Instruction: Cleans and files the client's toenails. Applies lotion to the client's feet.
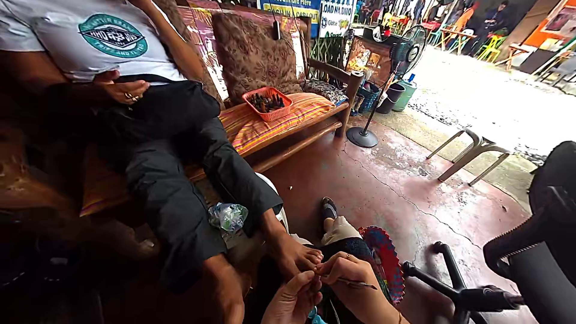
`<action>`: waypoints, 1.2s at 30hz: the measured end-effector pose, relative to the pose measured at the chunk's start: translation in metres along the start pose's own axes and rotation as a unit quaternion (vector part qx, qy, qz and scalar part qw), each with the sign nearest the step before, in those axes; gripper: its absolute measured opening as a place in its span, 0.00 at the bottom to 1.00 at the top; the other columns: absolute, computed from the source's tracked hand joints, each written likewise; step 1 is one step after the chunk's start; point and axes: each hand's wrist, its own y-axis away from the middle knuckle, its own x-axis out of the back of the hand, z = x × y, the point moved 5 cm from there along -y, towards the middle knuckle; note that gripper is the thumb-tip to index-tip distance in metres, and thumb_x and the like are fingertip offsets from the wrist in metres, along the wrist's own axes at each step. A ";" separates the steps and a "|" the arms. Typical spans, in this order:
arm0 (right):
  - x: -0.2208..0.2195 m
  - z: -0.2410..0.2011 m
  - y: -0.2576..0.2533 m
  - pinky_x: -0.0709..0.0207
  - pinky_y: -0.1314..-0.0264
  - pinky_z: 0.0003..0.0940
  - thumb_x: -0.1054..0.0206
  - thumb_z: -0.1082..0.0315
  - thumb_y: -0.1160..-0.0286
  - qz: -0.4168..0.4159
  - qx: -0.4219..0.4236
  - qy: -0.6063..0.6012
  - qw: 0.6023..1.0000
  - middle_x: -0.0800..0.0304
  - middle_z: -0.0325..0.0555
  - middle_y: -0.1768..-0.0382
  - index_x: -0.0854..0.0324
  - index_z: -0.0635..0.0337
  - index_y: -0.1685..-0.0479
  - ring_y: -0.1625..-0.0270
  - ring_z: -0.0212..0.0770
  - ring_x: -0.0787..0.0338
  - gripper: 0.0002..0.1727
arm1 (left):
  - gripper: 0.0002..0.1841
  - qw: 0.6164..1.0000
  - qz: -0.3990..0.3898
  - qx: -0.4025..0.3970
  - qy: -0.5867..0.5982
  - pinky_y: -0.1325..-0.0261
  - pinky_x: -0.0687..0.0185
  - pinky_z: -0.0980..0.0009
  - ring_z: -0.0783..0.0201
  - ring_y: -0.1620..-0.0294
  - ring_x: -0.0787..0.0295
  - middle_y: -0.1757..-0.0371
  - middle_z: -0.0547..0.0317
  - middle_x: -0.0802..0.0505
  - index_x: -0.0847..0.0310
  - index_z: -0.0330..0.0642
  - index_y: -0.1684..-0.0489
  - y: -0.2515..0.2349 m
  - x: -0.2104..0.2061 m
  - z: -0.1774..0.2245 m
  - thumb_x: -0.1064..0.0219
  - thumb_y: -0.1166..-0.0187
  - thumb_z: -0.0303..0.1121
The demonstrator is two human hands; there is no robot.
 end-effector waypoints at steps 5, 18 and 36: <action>0.002 -0.002 -0.002 0.12 0.44 0.27 0.29 0.79 0.32 -0.016 0.008 0.020 1.000 0.05 0.44 0.58 0.12 0.59 0.69 0.49 0.33 0.07 0.05 | 0.05 0.999 -0.033 -0.008 -0.012 0.59 0.09 0.70 0.64 0.69 0.08 0.70 0.52 0.07 0.12 0.36 0.68 -0.008 0.003 -0.002 0.34 0.27 0.25; 0.013 0.004 0.006 0.07 0.54 0.31 0.25 0.81 0.34 0.024 -0.044 -0.084 0.995 0.05 0.43 0.57 0.12 0.56 0.69 0.56 0.36 0.04 0.08 | 0.08 0.999 -0.028 0.005 -0.028 0.57 0.11 0.74 0.68 0.67 0.09 0.69 0.55 0.08 0.14 0.37 0.66 0.001 -0.011 0.001 0.39 0.20 0.21; 0.003 -0.014 0.005 0.08 0.47 0.31 0.27 0.84 0.37 0.045 0.034 0.044 0.997 0.06 0.47 0.59 0.17 0.62 0.74 0.49 0.38 0.04 0.08 | 0.07 1.000 -0.017 -0.018 -0.018 0.60 0.11 0.76 0.68 0.68 0.08 0.68 0.55 0.07 0.12 0.38 0.66 0.001 -0.013 -0.003 0.36 0.21 0.23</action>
